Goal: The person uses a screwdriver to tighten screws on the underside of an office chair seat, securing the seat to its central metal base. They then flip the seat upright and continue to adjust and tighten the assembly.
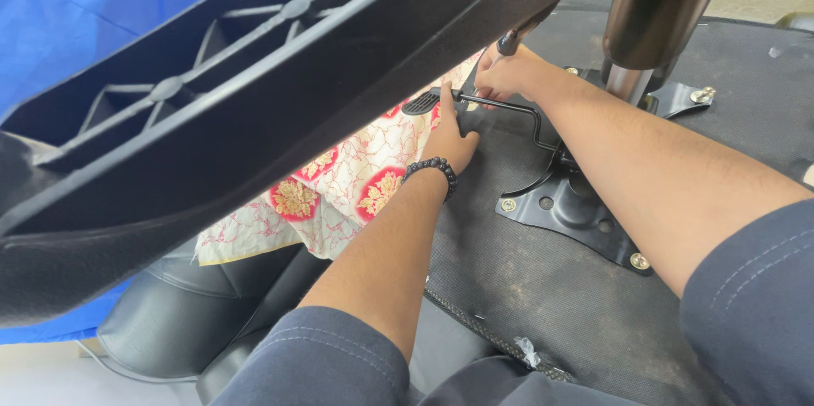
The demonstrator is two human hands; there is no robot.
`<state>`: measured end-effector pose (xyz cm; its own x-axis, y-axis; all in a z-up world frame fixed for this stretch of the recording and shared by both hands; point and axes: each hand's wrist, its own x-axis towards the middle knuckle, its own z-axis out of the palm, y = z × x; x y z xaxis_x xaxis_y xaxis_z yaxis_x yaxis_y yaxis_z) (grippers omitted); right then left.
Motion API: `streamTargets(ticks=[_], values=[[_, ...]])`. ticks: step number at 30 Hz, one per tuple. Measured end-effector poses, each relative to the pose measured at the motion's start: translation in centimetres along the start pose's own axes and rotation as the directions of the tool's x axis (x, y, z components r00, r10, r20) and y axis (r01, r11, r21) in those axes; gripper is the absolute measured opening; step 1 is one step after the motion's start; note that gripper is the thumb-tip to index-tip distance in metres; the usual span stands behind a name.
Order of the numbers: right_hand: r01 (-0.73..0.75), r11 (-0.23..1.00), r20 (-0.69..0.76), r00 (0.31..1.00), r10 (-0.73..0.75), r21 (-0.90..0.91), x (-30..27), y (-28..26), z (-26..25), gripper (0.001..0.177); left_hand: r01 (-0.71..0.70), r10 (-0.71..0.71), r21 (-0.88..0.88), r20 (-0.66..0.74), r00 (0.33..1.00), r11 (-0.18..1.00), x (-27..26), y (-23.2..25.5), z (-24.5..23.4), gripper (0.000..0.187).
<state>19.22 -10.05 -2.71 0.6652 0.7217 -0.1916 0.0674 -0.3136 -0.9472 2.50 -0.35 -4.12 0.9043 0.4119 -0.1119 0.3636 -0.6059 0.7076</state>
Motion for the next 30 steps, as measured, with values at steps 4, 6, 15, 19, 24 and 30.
streamTargets(ticks=[4,6,15,19,24,30], values=[[-0.008,1.000,-0.002,1.000,0.008,-0.004,0.1,0.0,-0.1,0.009,-0.002,0.002,-0.004,0.000,1.000,1.000,-0.1,-0.1,-0.1,0.108],[0.032,0.999,0.007,0.999,-0.032,0.002,0.1,0.2,-0.2,0.009,0.010,-0.010,-0.008,0.009,1.000,1.000,-0.2,0.0,-0.1,0.107],[-0.017,1.000,-0.020,1.000,0.017,-0.010,0.2,0.2,0.1,0.008,0.017,-0.017,-0.012,0.016,1.000,1.000,0.1,-0.6,0.0,0.107],[0.040,0.999,-0.009,0.999,-0.039,0.013,-1.0,0.3,0.5,0.011,-0.026,0.027,-0.035,0.032,0.999,0.999,0.7,-1.8,0.1,0.108],[0.101,0.990,-0.005,0.995,-0.102,-0.094,-1.9,-0.5,1.5,0.012,-0.112,0.112,0.003,-0.061,0.992,0.994,1.3,-2.7,0.3,0.105],[0.070,0.986,-0.021,0.997,-0.074,-0.150,-1.0,-1.1,2.0,0.011,-0.181,0.176,-0.091,-0.055,0.983,0.979,-1.1,-2.7,-0.6,0.108]])
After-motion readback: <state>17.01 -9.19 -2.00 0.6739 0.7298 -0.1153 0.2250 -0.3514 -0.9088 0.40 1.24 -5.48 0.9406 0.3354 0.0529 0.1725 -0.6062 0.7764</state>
